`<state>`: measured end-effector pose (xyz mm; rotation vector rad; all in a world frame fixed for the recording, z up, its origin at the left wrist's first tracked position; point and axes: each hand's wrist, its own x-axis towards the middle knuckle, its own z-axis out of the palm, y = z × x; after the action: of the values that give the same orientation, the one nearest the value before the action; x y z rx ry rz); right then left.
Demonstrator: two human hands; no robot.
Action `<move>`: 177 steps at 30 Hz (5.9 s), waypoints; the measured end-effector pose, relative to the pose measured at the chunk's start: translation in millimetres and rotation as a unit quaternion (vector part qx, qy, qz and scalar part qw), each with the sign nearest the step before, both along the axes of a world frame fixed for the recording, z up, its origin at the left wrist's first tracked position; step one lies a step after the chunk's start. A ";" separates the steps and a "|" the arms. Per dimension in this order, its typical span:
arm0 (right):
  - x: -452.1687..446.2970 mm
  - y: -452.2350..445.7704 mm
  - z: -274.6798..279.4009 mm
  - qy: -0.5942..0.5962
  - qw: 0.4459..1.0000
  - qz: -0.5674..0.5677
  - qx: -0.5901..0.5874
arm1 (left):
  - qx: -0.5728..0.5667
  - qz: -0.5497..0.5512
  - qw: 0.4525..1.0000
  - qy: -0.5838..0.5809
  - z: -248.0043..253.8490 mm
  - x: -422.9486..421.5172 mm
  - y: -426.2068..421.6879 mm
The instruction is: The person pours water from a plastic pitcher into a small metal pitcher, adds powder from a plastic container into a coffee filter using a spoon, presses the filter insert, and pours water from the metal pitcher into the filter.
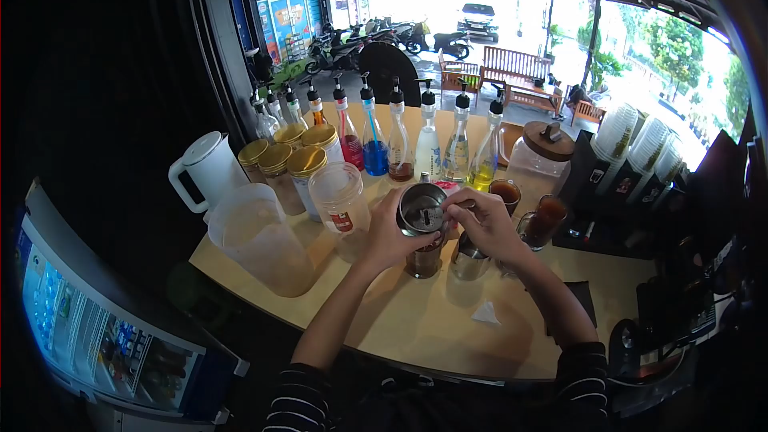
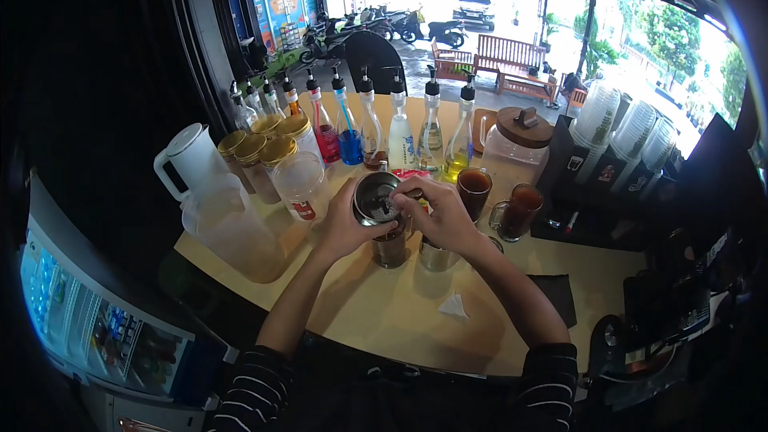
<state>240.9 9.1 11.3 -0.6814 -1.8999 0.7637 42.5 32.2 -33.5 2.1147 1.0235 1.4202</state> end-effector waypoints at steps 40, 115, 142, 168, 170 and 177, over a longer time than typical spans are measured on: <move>1.8 15.0 35.5 -0.187 0.982 0.037 0.015 | 0.101 0.000 0.989 0.107 12.3 -16.3 -6.0; 107.5 -75.4 -101.6 -0.328 0.943 -0.049 0.029 | -0.039 0.129 0.990 0.044 -12.8 12.0 -23.9; -240.9 -11.7 21.3 -0.108 0.958 0.096 0.248 | 0.143 0.335 0.914 -0.177 -85.5 -240.9 -91.6; -228.4 -52.3 -8.6 -0.051 0.960 -0.118 0.247 | 0.000 0.129 0.936 -0.328 -73.2 -297.1 21.2; -186.9 -67.2 -20.8 -0.020 0.945 -0.202 0.255 | -0.004 0.133 0.935 -0.330 -69.4 -296.2 14.4; 4.2 -39.9 -114.5 0.070 0.846 -0.525 0.056 | 0.004 0.162 0.922 -0.353 -71.1 -293.9 10.0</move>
<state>245.1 -30.9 -103.2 -1.3605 -1.1325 -0.0192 -251.3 42.2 -104.5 1.2650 1.0704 2.1155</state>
